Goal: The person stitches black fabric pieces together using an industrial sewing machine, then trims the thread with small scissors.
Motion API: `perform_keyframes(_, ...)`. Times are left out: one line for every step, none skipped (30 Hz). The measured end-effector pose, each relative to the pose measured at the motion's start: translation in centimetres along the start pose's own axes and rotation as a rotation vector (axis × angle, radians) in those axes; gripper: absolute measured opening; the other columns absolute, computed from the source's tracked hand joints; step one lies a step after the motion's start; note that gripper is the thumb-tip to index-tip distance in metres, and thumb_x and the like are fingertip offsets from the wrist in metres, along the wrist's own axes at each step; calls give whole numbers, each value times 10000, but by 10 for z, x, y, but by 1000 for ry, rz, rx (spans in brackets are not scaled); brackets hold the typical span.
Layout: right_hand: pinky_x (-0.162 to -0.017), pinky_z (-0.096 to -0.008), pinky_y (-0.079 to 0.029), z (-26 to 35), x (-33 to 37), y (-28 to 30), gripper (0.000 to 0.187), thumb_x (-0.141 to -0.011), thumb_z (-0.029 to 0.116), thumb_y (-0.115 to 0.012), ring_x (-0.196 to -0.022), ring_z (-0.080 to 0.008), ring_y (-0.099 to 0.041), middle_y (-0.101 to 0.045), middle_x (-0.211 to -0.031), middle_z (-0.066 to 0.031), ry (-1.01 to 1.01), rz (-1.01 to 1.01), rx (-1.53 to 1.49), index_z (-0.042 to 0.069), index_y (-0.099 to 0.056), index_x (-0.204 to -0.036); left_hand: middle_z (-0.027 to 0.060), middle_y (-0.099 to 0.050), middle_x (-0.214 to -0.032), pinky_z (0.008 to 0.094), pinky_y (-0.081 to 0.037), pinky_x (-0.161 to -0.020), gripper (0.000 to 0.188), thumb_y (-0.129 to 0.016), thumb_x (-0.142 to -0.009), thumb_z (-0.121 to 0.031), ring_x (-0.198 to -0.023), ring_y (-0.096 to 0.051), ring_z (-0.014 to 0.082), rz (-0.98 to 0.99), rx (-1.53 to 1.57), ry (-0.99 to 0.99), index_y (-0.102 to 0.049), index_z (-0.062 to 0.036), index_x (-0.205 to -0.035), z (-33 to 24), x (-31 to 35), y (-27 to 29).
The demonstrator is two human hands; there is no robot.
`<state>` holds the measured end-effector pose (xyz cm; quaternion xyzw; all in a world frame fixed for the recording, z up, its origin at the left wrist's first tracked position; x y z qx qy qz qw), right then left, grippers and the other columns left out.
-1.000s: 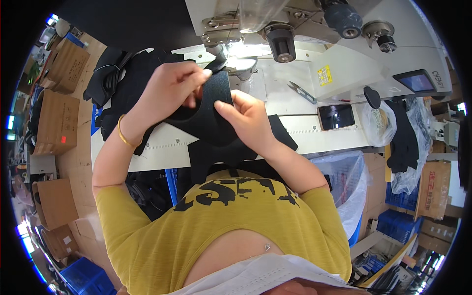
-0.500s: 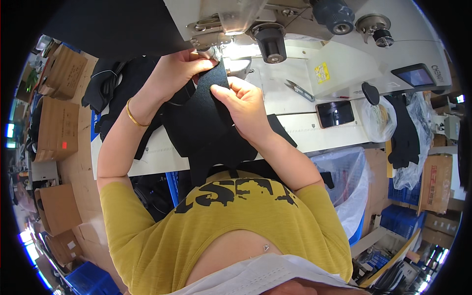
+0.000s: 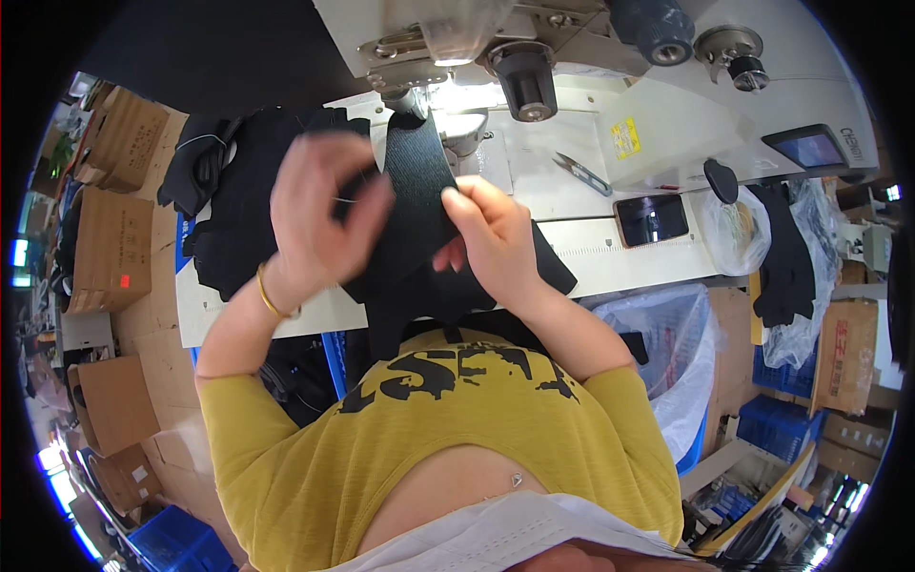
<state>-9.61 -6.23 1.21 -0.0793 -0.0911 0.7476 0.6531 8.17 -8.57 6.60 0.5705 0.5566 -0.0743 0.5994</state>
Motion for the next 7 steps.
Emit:
perform_keyframes(-426,-207,-410,-2,4,1,209,-989,164,-527,-478,-93,-602,-614,-628,-32,3,7,-1,4,-621,-894,104,-639,-1010,372,-482,-749,423,-743,-737,-232,-847,-601,239,8,-48,-228,-660,-28,-1098,-15,12,5)
perform_keyframes(-431,-206,-414,-5,8,3,220,-991,171,-521,-486,-87,-602,-621,-623,-36,17,26,39,3,-617,-885,96,-634,-1057,384,-465,-796,505,-753,-690,-274,-893,-594,236,107,-122,-241,-661,-38,-1127,-30,26,4)
perform_keyframes(-437,-205,-417,-7,10,5,233,-994,178,-515,-493,-81,-602,-628,-618,-40,31,44,79,3,-613,-876,88,-628,-1104,396,-448,-843,588,-762,-644,-317,-939,-588,232,206,-195,-254,-662,-48,-1156,-41,36,-1)
perform_keyframes(-436,-206,-417,0,10,7,239,-996,182,-516,-506,-84,-616,-645,-623,-55,38,81,149,8,-607,-861,89,-617,-1176,381,-418,-897,601,-763,-651,-293,-984,-576,233,201,-247,-243,-657,-52,-1190,-45,43,-9)
perform_keyframes(-436,-206,-417,1,9,8,239,-996,182,-516,-506,-84,-616,-645,-623,-55,35,81,151,8,-607,-861,89,-617,-1176,381,-418,-897,601,-763,-651,-293,-984,-576,233,200,-245,-240,-657,-52,-1190,-45,48,-11)
perform_keyframes(-435,-201,-413,1,8,8,229,-995,183,-527,-530,-89,-637,-643,-617,-56,24,107,128,15,-614,-866,83,-604,-1215,409,-414,-908,627,-778,-647,-320,-996,-576,232,226,-368,-266,-656,-61,-1204,-42,52,-13)
perform_keyframes(-434,-195,-408,1,4,7,219,-993,184,-538,-554,-94,-659,-641,-610,-57,17,130,102,22,-621,-872,76,-591,-1255,436,-411,-918,654,-793,-643,-346,-1007,-575,232,253,-491,-297,-656,-69,-1218,-32,51,-12)
Point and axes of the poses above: each hand's wrist, its own x-axis away from the middle knuckle, its own y-axis out of the back of the hand, z = x × y, the point moved 3 cm from there along -x, towards the middle knuckle
